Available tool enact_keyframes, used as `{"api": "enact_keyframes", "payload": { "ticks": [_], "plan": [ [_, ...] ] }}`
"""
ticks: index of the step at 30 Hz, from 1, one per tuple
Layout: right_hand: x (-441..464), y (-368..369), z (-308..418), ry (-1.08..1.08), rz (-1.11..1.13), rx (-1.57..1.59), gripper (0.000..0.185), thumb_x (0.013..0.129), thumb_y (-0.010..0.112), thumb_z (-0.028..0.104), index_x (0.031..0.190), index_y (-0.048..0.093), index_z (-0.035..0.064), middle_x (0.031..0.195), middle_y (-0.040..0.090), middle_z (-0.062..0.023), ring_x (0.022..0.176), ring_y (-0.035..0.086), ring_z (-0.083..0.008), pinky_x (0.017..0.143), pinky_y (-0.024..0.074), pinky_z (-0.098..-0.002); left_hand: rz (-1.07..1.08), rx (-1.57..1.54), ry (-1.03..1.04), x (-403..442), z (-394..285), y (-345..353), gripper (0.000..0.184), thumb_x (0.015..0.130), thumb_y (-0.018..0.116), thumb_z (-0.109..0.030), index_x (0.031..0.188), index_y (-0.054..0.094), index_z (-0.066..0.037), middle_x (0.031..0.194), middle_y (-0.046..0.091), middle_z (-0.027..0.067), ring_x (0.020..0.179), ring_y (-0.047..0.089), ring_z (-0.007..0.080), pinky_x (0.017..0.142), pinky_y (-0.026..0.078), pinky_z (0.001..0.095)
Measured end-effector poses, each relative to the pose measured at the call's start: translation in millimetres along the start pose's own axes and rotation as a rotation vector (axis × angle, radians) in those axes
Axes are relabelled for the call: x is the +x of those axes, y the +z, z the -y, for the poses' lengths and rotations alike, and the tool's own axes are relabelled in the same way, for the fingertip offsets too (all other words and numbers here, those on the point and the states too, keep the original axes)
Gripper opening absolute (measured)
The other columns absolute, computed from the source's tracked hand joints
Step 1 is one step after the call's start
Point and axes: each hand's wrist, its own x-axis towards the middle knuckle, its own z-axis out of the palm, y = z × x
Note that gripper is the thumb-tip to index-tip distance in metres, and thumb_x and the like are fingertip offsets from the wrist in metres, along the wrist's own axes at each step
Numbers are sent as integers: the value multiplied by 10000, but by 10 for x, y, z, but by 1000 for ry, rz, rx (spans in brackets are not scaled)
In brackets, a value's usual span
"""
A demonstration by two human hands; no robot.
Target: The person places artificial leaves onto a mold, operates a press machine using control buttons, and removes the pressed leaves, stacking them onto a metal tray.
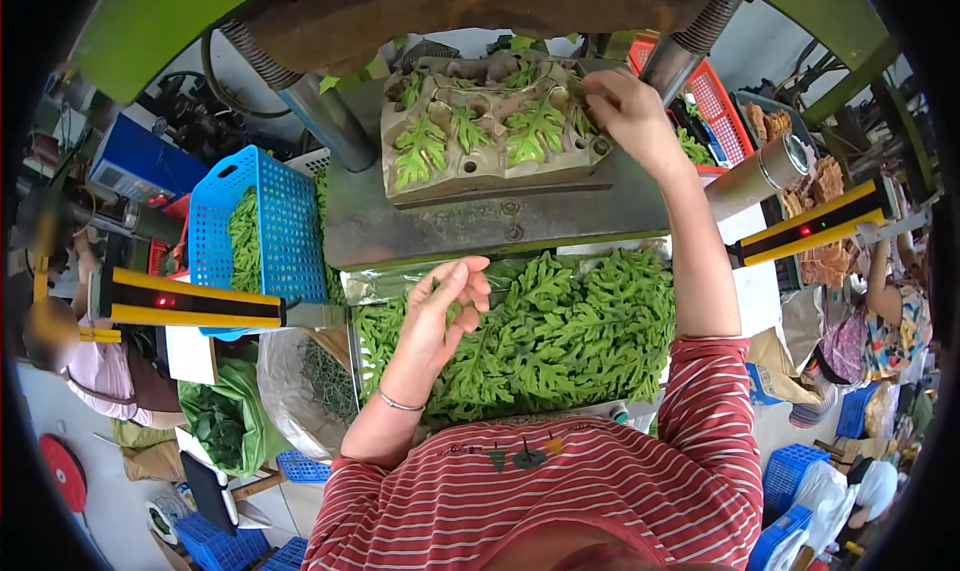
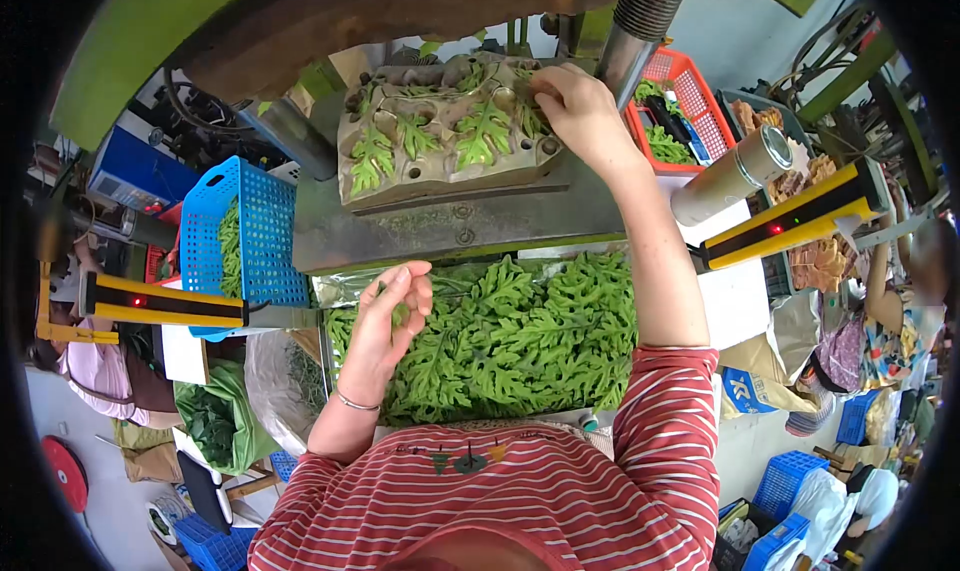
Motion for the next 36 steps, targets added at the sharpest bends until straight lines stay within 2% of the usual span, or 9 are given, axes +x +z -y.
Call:
{"api": "enact_keyframes", "payload": {
  "ticks": [2,5,9,15,23,27,29,32,36],
  "plan": [
    [-43,43,29,17,-8,-8,161,807,541,60,905,625,-36,835,610,-93,653,538,-211,624,432,-297,-163,212,57,-20,-33,76,216,917,527,-155,1078,587,-24,711,601,57,534,552,98,398,393,158],
    [-145,53,139,28,-34,-21,157,809,533,55,911,619,-27,820,606,-84,633,519,-188,604,423,-283,-51,316,196,85,-228,124,265,919,517,-171,1119,568,-5,767,624,81,589,587,108,416,421,164],
    [-237,26,208,3,-70,-44,156,809,527,51,916,613,-22,809,603,-82,620,510,-174,590,419,-275,97,486,458,375,-738,656,317,907,530,-176,1157,530,18,857,628,104,633,591,123,442,437,156],
    [-327,-82,330,-29,-151,-31,166,808,527,58,929,602,-27,808,606,-91,628,528,-169,582,425,-270,147,546,469,870,-999,1314,251,905,512,-130,1057,553,66,756,627,111,575,576,120,439,434,174],
    [-569,-243,743,68,-86,95,183,836,521,77,966,599,-27,833,616,-99,643,546,-139,573,423,-239,39,666,419,1096,-973,1219,175,902,502,-94,944,585,54,670,612,78,515,547,103,421,403,172],
    [-488,-201,982,213,-96,729,171,863,527,92,979,596,-14,852,618,-101,652,548,-122,573,423,-222,-78,800,409,933,-884,963,164,906,510,-102,939,590,38,654,590,62,526,542,102,426,402,178],
    [-290,-158,1072,229,-146,862,165,871,515,94,964,597,-16,844,620,-98,653,556,-128,574,428,-225,-45,891,465,792,-754,761,168,911,482,-98,914,593,28,649,596,68,512,545,110,421,399,175],
    [67,-34,1127,280,-309,1233,173,896,480,100,920,601,-22,820,626,-86,658,579,-147,578,443,-233,-1,718,337,603,-545,611,168,921,487,-120,906,595,8,658,597,64,523,546,104,425,404,174],
    [550,205,785,84,-32,1460,142,883,508,87,961,585,-3,866,623,-100,659,556,-152,569,425,-233,33,619,299,606,-512,593,162,921,492,-128,901,599,-8,654,597,59,518,545,99,428,398,171]
  ]
}}
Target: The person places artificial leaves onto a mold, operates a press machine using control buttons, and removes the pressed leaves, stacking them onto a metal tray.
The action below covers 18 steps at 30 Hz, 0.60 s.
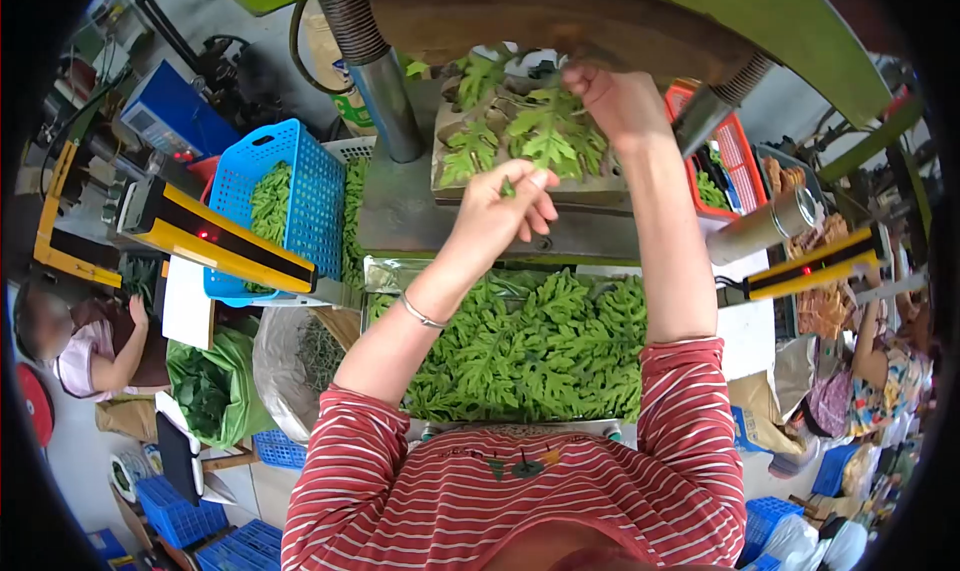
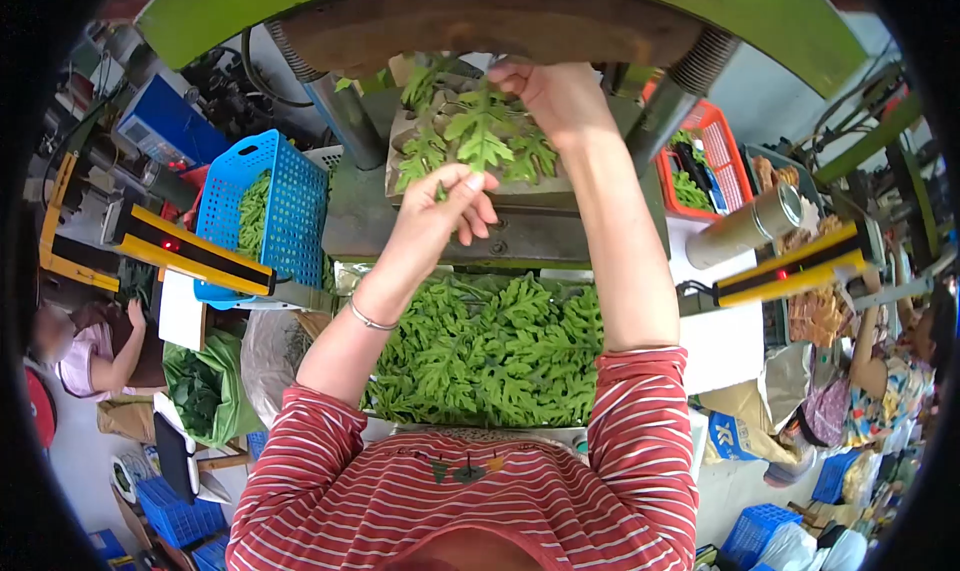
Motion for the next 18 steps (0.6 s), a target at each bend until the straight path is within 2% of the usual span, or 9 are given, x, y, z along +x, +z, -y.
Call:
{"api": "enact_keyframes", "payload": {
  "ticks": [1,3,4,7,11,13,14,16,18],
  "plan": [
    [90,-76,-58,16,107,64,139,878,518,83,975,580,4,882,622,-104,660,549,-153,566,419,-233,27,6,-9,25,-10,-3,161,920,490,-124,897,600,-9,648,596,55,511,542,97,426,394,172],
    [130,45,4,29,-154,-106,141,864,500,56,963,589,8,870,622,-100,646,541,-155,548,397,-219,12,-6,-2,82,-15,-33,163,919,496,-131,903,601,-7,648,597,54,514,541,96,429,395,172],
    [165,-14,-29,49,-138,-103,141,864,500,56,963,589,8,870,622,-100,646,541,-155,548,397,-219,25,-4,-5,95,-10,-55,166,918,503,-138,909,603,-6,649,597,53,516,540,95,431,396,173],
    [183,-128,-78,-92,-140,-266,139,849,484,39,906,609,19,827,614,-86,610,505,-127,527,364,-204,61,-3,-18,102,27,-100,175,916,515,-152,922,606,-3,651,598,50,521,537,92,437,399,174],
    [72,42,102,-232,-215,-727,156,837,479,60,855,628,21,747,587,-64,574,457,-97,509,340,-201,64,32,18,82,-31,-56,164,914,481,-119,879,599,-11,628,591,47,503,538,97,426,398,185],
    [-5,156,111,-169,-333,-661,164,835,496,96,845,638,14,669,542,-28,546,420,-74,487,316,-199,99,61,17,-19,-43,-47,171,916,488,-130,891,603,-7,633,594,50,505,541,100,434,415,186],
    [-88,188,133,-181,-330,-659,164,835,496,96,845,638,14,669,542,-28,546,420,-74,487,316,-199,132,91,5,-93,-34,-53,179,919,495,-142,903,607,-3,637,597,53,507,545,102,442,431,186],
    [-411,261,215,9,-348,-705,157,837,507,118,842,626,16,620,504,-2,529,410,-65,469,305,-198,210,155,-27,-290,-45,-58,200,924,509,-165,927,615,5,645,603,59,512,551,108,458,464,187],
    [-1079,440,370,-127,-265,-989,77,835,521,79,796,576,42,629,509,-12,527,402,-66,469,315,-207,362,262,-55,-722,-116,-132,197,922,508,-156,932,622,4,645,603,59,516,563,117,477,495,196]
  ]
}}
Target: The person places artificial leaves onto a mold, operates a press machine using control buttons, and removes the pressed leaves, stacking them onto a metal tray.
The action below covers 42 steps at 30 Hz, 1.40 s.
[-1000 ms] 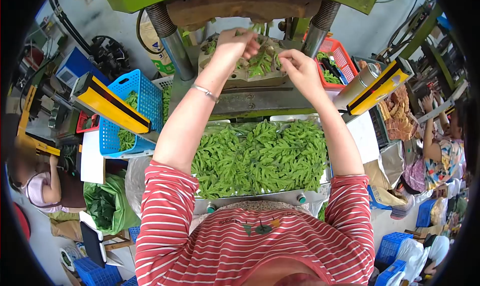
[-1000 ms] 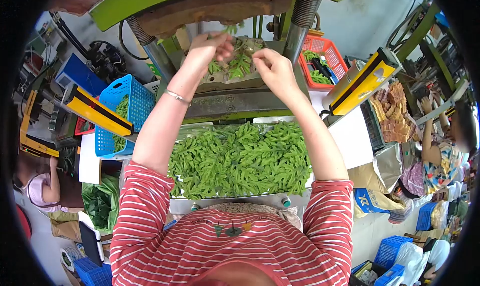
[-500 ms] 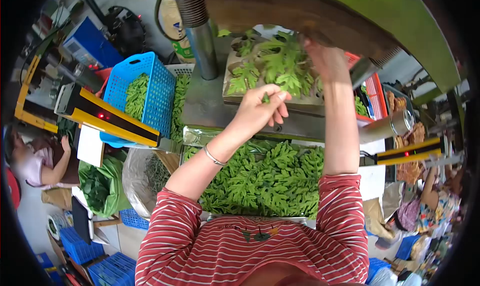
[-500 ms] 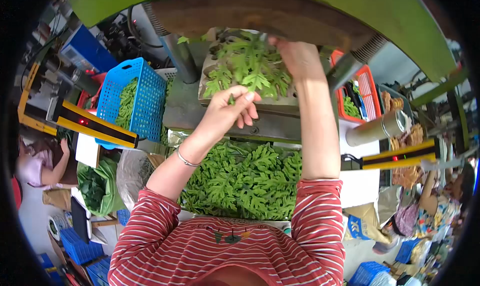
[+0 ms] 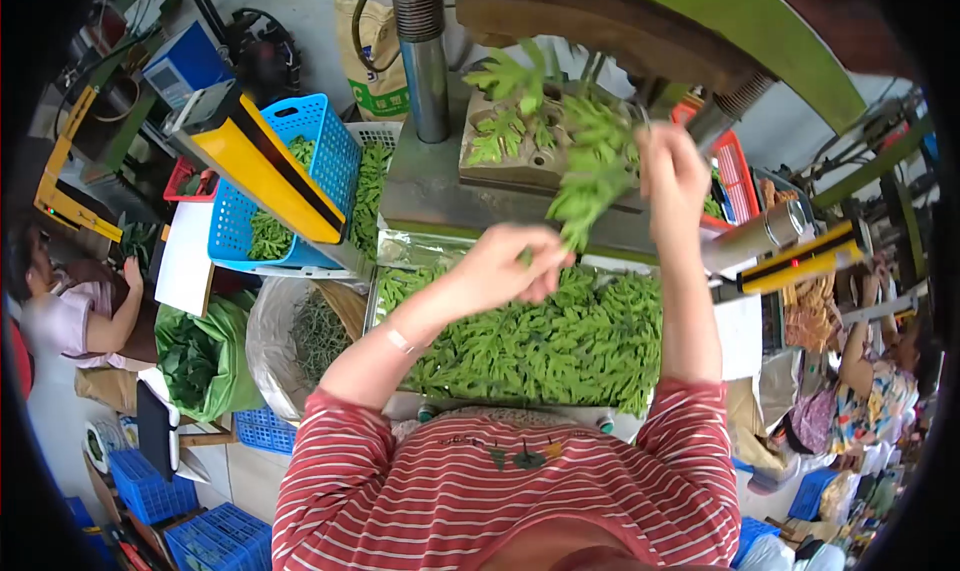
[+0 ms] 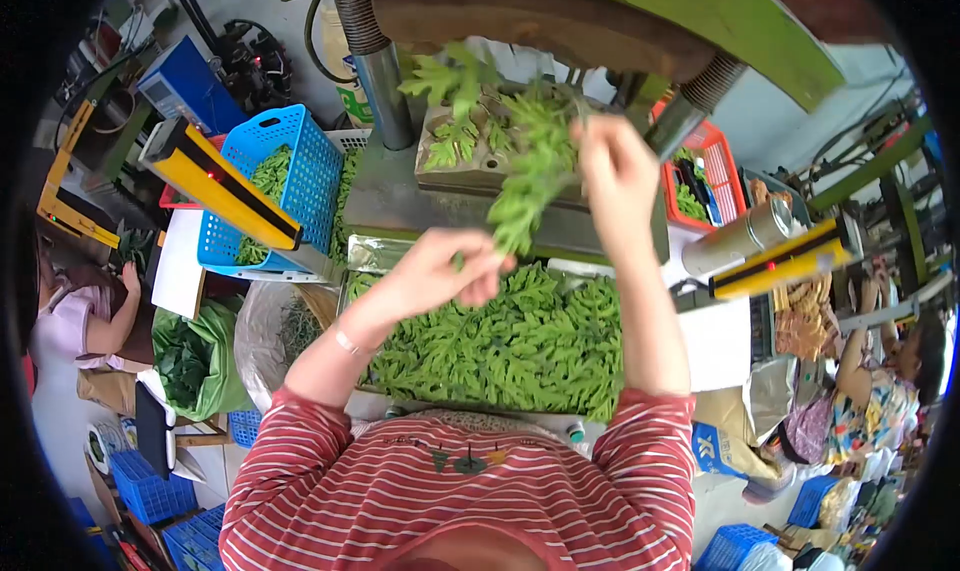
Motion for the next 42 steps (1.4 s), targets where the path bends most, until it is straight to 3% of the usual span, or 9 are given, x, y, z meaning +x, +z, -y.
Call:
{"api": "enact_keyframes", "payload": {
  "ticks": [3,5,8,11,13,18,39,42],
  "plan": [
    [-1157,-332,-111,-462,-69,-216,47,817,516,36,847,552,40,730,545,-46,576,442,-126,539,397,-254,18,40,-41,-817,149,143,165,889,563,-132,970,630,-4,687,627,75,562,594,125,462,492,207],
    [-1781,-445,-189,-560,-68,-234,49,752,553,46,801,560,44,711,567,-58,548,471,-168,522,404,-266,-141,34,-236,-1295,321,234,117,852,602,-64,937,648,3,663,631,53,536,580,112,485,487,195],
    [-2512,-640,-326,-472,78,-439,67,747,565,62,813,559,50,726,578,-63,573,503,-189,556,429,-289,-340,77,-467,-1865,657,345,73,817,639,-61,831,644,11,595,586,37,478,514,89,435,409,184],
    [-3017,-681,-568,-388,116,-482,92,737,578,56,826,555,53,781,587,-68,641,526,-206,663,441,-307,-311,234,-545,-2289,1102,453,83,815,644,-72,796,632,8,571,569,31,458,488,82,425,386,178],
    [-3162,-657,-728,-386,135,-594,127,731,587,55,853,553,55,875,579,-80,738,520,-217,798,410,-351,-331,399,-565,-2452,1304,501,105,813,649,-82,762,620,5,546,551,26,438,462,76,415,364,173],
    [-3275,-553,-1121,-391,91,-656,166,722,597,58,881,551,51,950,555,-94,804,497,-233,877,362,-402,-519,217,-824,-2319,1430,563,168,772,705,-166,718,633,-25,530,553,15,430,483,86,400,361,193],
    [-3354,-601,-1189,-280,148,-581,224,696,612,46,913,557,57,980,540,-94,822,481,-237,894,341,-443,-452,421,-678,-2336,1528,505,170,742,722,-126,691,616,-4,529,553,18,437,471,115,427,364,237],
    [-3285,-611,-1111,-309,91,-591,208,703,621,55,903,568,62,919,572,-73,759,491,-205,837,373,-381,-383,529,-596,-2343,1501,510,129,778,686,-85,733,613,12,552,554,24,443,471,104,433,375,219]
  ]
}}
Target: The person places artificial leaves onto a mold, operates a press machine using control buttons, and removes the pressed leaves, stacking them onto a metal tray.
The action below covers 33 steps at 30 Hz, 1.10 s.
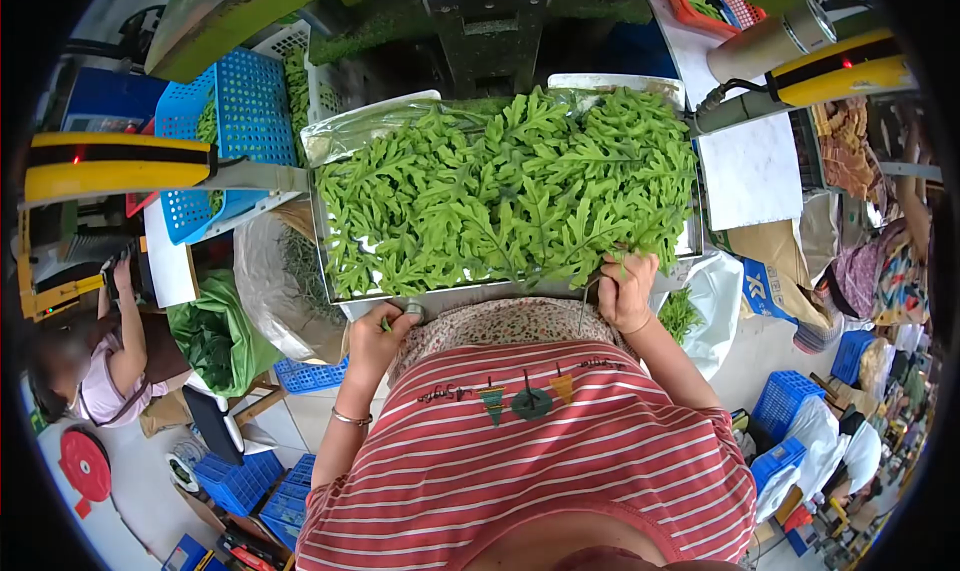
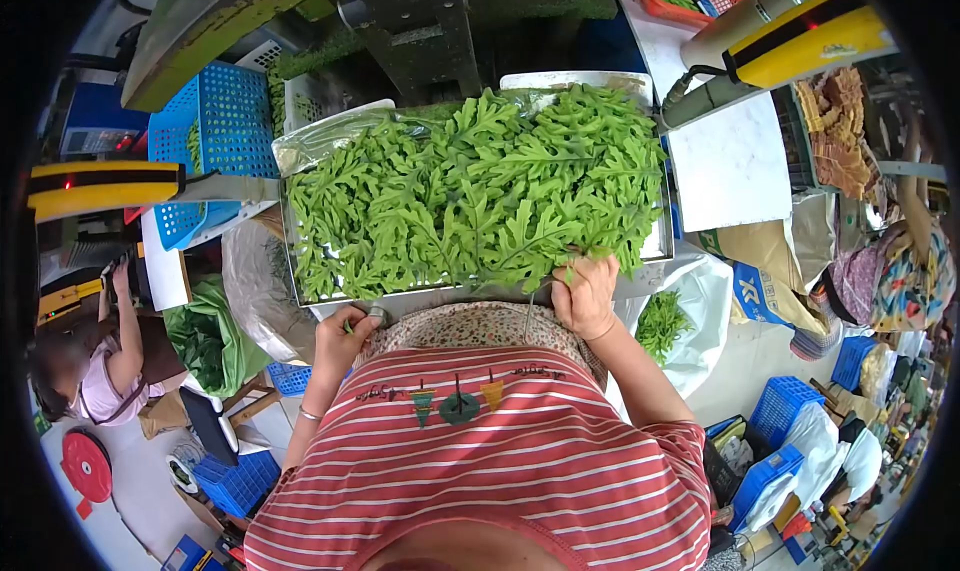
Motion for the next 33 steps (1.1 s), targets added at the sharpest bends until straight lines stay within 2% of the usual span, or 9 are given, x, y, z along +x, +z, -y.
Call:
{"api": "enact_keyframes", "payload": {
  "ticks": [9,12,17,21,23,24,26,28,33],
  "plan": [
    [984,-645,429,-306,-148,-130,180,727,625,53,907,614,53,761,623,-22,581,486,-138,641,387,-244,-301,-27,777,9,-1546,-247,109,776,658,-18,881,639,1,680,631,51,458,485,129,426,397,229],
    [1144,-622,588,-411,-227,-152,200,731,649,77,927,629,46,736,627,-9,546,488,-123,607,385,-224,-8,-413,812,41,-1858,-155,150,762,650,9,911,636,14,730,652,63,499,523,134,435,419,220],
    [1227,-639,774,-278,-89,-31,288,723,675,103,1000,638,34,877,658,-62,596,544,-120,614,420,-249,-262,-253,1029,84,-2006,-170,217,747,645,30,960,657,-9,712,651,50,512,534,104,450,412,189],
    [1611,-964,884,121,147,652,380,724,683,103,1091,609,39,1031,643,-116,658,585,-128,602,449,-249,-120,9,1005,4,-2014,-423,178,742,642,24,916,654,-12,763,664,57,556,562,139,491,448,229],
    [1860,-845,1035,-324,101,618,477,702,700,79,1158,566,46,1105,613,-145,694,602,-131,569,466,-223,-71,12,1056,-1,-2060,-473,168,742,642,21,906,657,-14,755,663,56,553,562,137,487,444,227],
    [1883,-774,1083,-326,97,618,477,702,700,79,1158,566,46,1105,613,-145,694,602,-131,569,466,-223,-24,10,1104,3,-2088,-497,158,742,642,19,896,659,-16,747,662,55,550,563,136,484,440,224],
    [1895,-641,1117,-179,529,859,541,691,712,72,1198,527,39,1014,638,-118,705,607,-143,579,471,-223,69,6,1198,-1,-2131,-556,139,743,641,14,876,664,-19,731,660,53,543,564,133,477,433,219],
    [1960,-656,1061,207,917,857,418,734,690,72,1127,567,2,931,645,-81,711,602,-133,610,479,-258,20,-192,847,-92,-2134,-620,91,762,638,-8,848,665,-10,703,657,42,529,547,116,458,414,198],
    [1728,-607,669,471,1076,1042,197,833,630,124,980,619,-6,788,628,-36,650,561,-112,602,451,-247,-51,-445,500,86,-1910,-759,120,782,633,-12,899,660,-7,706,656,25,547,550,96,472,422,181]
  ]
}}
